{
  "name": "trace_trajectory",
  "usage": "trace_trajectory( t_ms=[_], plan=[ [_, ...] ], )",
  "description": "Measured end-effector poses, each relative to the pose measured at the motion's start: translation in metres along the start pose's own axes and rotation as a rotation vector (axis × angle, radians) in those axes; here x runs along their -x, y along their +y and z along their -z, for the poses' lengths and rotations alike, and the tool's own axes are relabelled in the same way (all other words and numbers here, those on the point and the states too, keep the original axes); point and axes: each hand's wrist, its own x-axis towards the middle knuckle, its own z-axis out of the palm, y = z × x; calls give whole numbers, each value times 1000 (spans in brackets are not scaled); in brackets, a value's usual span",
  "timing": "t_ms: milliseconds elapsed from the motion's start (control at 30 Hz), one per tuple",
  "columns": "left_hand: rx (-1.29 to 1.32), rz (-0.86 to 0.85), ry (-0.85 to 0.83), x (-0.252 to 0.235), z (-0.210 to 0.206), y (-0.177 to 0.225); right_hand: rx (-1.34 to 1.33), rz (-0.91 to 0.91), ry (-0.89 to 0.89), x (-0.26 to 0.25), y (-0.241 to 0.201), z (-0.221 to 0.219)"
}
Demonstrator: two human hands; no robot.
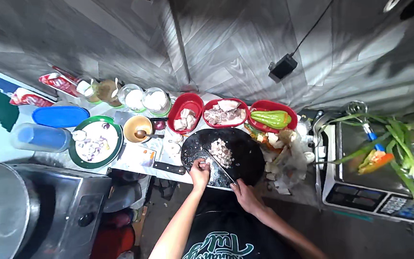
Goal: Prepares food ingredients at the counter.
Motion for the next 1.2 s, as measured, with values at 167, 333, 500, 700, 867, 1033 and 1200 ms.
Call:
trace_trajectory(
  t_ms=[167,333,500,700,867,1033,1200],
  plan=[
    [-57,-25,25,-5,0,-10,-15,-23,-4,3,-4,-11],
    [-101,-9,-14,-7,4,-3,3,-80,-37,1,-12,-20],
    [-146,-21,-49,-11,8,-3,66,-122,-47,-21,-32,-19],
    [-48,-11,-13,-9,6,-7,42,-97,-11,-7,-10,-14],
    [13,-23,-16,-6,5,-11,56,-71,-7,6,-17,-16],
    [32,-19,7,-9,2,-12,95,-87,-19,2,-27,-17],
    [-112,-11,-43,-13,10,-1,88,-126,-36,1,-30,-23]
  ],
)
